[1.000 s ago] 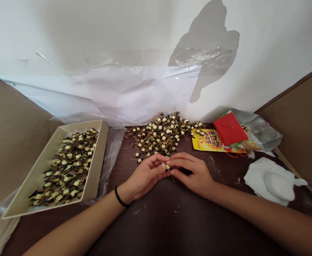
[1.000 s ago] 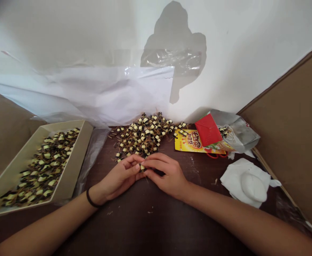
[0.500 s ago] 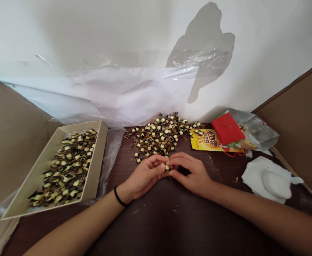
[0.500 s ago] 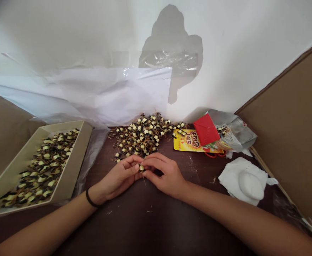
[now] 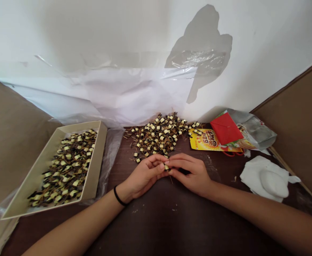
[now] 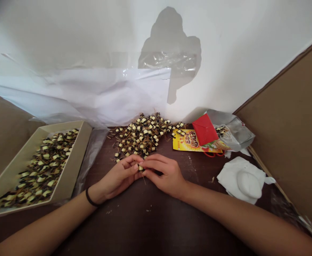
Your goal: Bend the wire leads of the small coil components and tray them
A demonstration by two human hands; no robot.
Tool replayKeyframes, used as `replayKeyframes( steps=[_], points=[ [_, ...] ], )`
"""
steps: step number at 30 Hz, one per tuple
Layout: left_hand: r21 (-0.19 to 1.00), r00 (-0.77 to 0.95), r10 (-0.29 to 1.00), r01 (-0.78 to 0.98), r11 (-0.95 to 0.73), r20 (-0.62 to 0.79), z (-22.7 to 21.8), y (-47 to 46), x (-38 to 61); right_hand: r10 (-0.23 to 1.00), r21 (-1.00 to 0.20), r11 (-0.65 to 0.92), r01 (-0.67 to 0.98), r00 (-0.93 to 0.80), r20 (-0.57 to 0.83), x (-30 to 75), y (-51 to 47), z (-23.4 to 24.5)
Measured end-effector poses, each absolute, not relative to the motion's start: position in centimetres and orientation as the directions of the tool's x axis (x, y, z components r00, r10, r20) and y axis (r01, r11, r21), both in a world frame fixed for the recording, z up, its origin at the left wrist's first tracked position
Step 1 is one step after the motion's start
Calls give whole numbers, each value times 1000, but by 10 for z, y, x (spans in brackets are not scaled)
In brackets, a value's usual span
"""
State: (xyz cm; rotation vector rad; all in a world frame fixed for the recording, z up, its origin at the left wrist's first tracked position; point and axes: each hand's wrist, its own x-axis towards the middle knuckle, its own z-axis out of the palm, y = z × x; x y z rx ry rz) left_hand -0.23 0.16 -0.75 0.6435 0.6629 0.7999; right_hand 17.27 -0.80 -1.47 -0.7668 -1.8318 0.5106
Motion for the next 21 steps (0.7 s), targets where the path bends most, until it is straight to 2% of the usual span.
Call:
replayKeyframes(
  steps=[8, 21],
  points=[
    [728, 516, 807, -430, 534, -287, -7, 1, -2, 709, -664, 705, 248, -237, 664, 173, -9, -16],
    [727, 526, 806, -436, 531, -273, -8, 2, -2, 803, -785, 582, 211, -300, 515, 173, -7, -17]
  ],
)
